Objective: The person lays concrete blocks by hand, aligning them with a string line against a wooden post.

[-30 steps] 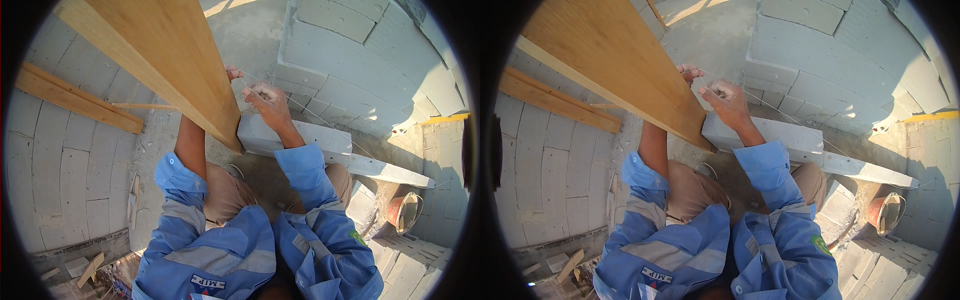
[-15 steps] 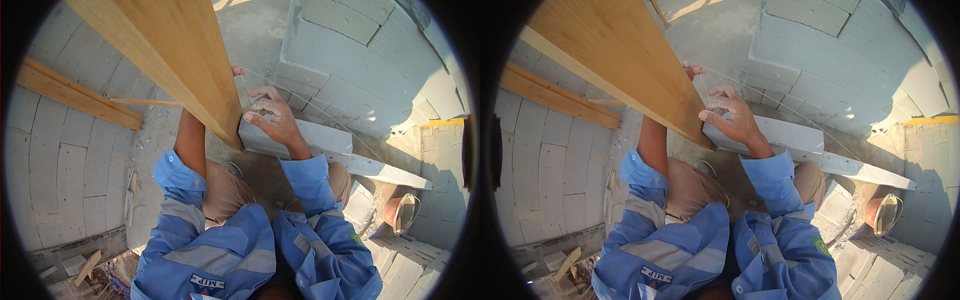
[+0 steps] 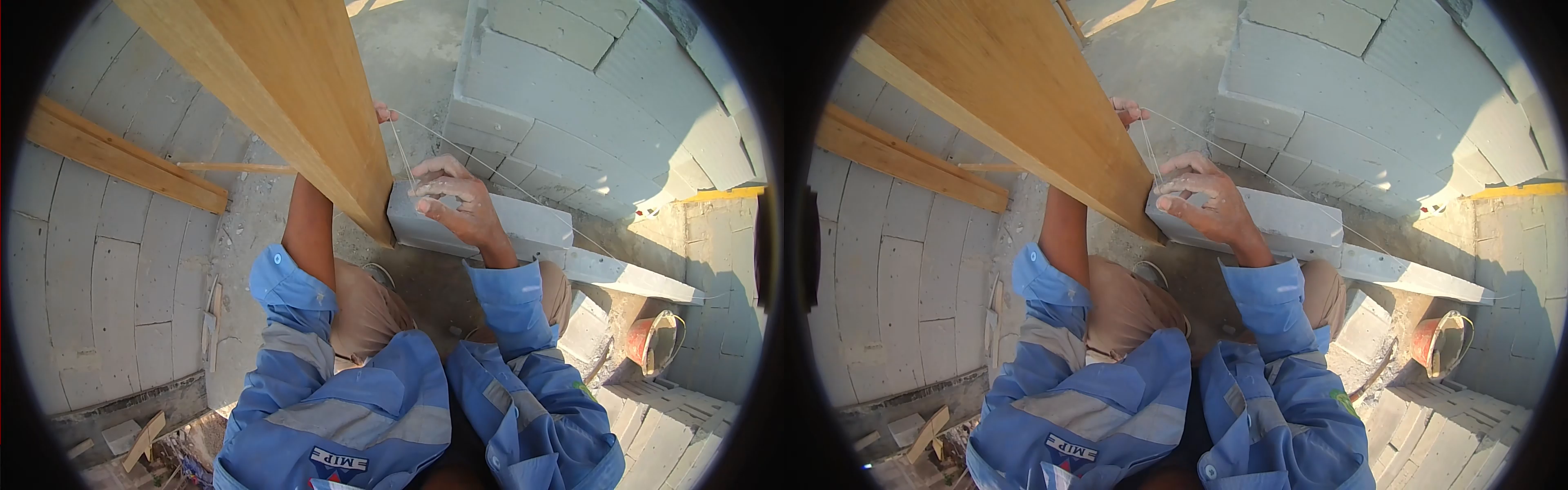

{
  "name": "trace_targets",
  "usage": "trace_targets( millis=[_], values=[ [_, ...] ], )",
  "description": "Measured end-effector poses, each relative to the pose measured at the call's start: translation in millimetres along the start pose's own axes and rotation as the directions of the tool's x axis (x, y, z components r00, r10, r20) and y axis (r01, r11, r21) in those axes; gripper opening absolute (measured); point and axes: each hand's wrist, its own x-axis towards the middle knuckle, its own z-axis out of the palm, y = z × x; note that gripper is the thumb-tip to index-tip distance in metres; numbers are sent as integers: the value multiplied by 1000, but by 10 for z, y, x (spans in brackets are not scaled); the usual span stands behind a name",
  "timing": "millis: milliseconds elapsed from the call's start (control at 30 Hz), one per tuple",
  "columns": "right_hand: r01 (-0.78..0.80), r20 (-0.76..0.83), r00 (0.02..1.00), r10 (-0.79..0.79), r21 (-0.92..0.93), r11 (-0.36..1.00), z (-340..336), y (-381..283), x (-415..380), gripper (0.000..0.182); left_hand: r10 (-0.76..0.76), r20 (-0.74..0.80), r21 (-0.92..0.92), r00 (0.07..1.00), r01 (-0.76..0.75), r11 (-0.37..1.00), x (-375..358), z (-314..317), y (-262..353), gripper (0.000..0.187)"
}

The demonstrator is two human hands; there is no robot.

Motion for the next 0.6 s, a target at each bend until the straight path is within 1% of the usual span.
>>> trace_targets(
  millis=[33, 67, 100, 167, 200, 233, 267, 300, 333, 367, 433, 500, 567, 600],
  values=[
    [-40, 0, 999, 40, -10, 999, 3, 18, -10, 24, -11, 2, -20, 1000, 11, 1000, -9, -18, 1, 5],
    [-39, 0, 999, 39, -9, 999, 2, 32, -12, 24, -21, 5, -38, 1000, 21, 999, -12, -33, -2, 11],
    [-53, -24, 998, 52, -45, 998, 2, 39, -1, 27, -20, 6, -37, 1000, 21, 999, -12, -48, -17, 11],
    [-66, -45, 997, 63, -79, 995, 21, 46, 41, 30, 64, -26, 135, 998, -60, 989, -23, -82, -49, 17],
    [-188, -169, 967, 189, 20, 982, 54, 19, 84, 33, 63, -27, 135, 998, -58, 989, -21, -92, -42, 17],
    [-293, -277, 906, 319, 132, 947, 78, -5, 130, 37, 68, -17, 97, 998, -66, 993, -11, -106, -29, 17],
    [-293, -277, 906, 319, 131, 947, 87, -17, 183, 37, 72, -12, 79, 997, -71, 994, -19, -119, -12, 18],
    [-265, -343, 899, 274, 73, 961, 92, -21, 244, 39, 76, -7, 60, 997, -76, 995, -23, -113, 19, 19],
    [-240, -405, 886, 224, 13, 971, 103, -21, 306, 42, 33, -65, 57, 997, -29, 998, -64, -102, 54, 17],
    [-239, -406, 886, 224, 14, 971, 116, -16, 375, 42, -12, -120, 50, 993, 18, 999, -78, -87, 77, 16],
    [-274, -306, 922, 238, -81, 958, 156, 13, 522, 37, -23, -103, 31, 994, 26, 999, -35, -89, 68, 16],
    [-284, -288, 926, 243, -110, 953, 241, 112, 692, 35, -39, -86, 12, 996, 40, 999, -27, -64, 52, 15],
    [-289, -274, 931, 243, -140, 947, 342, 248, 842, 33, -40, -211, 192, 977, 82, 978, -17, 18, 59, 15],
    [-244, -253, 945, 209, -115, 963, 400, 344, 897, 34, -44, -204, 193, 978, 84, 978, -12, 96, 93, 15]
  ],
)
